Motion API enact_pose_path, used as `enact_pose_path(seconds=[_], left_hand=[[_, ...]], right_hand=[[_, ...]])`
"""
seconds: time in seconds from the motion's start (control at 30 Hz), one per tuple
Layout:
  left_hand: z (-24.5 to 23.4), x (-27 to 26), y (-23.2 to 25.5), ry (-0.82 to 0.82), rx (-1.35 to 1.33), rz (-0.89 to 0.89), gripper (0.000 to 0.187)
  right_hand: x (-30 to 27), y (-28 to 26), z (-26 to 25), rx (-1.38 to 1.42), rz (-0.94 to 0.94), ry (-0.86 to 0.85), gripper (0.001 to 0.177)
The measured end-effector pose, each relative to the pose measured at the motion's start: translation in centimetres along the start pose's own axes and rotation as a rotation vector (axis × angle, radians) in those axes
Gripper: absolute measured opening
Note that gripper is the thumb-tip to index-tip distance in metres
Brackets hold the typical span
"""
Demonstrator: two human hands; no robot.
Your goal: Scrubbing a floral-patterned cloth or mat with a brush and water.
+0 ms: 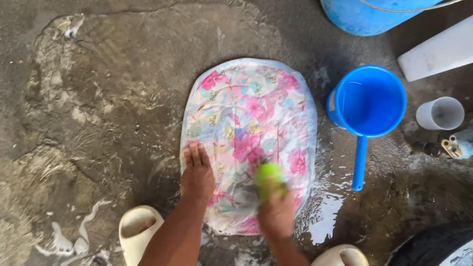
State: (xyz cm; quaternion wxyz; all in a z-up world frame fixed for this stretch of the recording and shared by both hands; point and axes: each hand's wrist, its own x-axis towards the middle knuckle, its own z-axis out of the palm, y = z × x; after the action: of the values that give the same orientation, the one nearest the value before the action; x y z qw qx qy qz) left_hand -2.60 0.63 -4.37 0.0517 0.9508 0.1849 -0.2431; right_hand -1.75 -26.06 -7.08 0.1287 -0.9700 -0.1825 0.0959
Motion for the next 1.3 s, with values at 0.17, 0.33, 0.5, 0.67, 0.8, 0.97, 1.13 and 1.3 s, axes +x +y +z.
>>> enact_pose_path(seconds=[0.17, 0.33, 0.5, 0.67, 0.8, 0.97, 1.13, 1.3], left_hand=[[-4.4, -1.2, 0.4, -0.071, -0.097, -0.005, 0.081], [-6.0, -2.0, 0.5, -0.103, -0.279, -0.089, 0.08], [-1.6, 0.0, 0.4, -0.062, -0.16, -0.073, 0.079], [-4.3, -1.2, 0.3, -0.118, -0.145, -0.057, 0.079], [-5.0, -1.5, 0.6, -0.094, -0.269, -0.078, 0.078], [-0.8, -0.2, 0.7, -0.021, -0.05, -0.054, 0.072], [-1.4, -0.7, 0.1, 0.049, -0.182, -0.059, 0.076], [-6.8, -3.0, 0.1, -0.103, -0.268, -0.072, 0.095]], right_hand=[[1.5, -3.3, -8.3, -0.039, -0.326, -0.246, 0.063], [3.3, -0.1, -7.8, -0.023, -0.169, -0.045, 0.057], [0.5, -2.5, -4.6, -0.148, -0.056, -0.254, 0.069], [0.7, -0.8, -7.4, -0.297, -0.484, -0.37, 0.078], [5.0, 4.4, -10.5, -0.093, 0.04, -0.025, 0.065], [-1.4, -3.6, -8.6, 0.026, 0.046, -0.03, 0.058], [0.8, -8.8, -16.0, 0.497, 0.356, -0.517, 0.048], [5.6, -0.8, -4.4, 0.029, -0.105, 0.047, 0.061]])
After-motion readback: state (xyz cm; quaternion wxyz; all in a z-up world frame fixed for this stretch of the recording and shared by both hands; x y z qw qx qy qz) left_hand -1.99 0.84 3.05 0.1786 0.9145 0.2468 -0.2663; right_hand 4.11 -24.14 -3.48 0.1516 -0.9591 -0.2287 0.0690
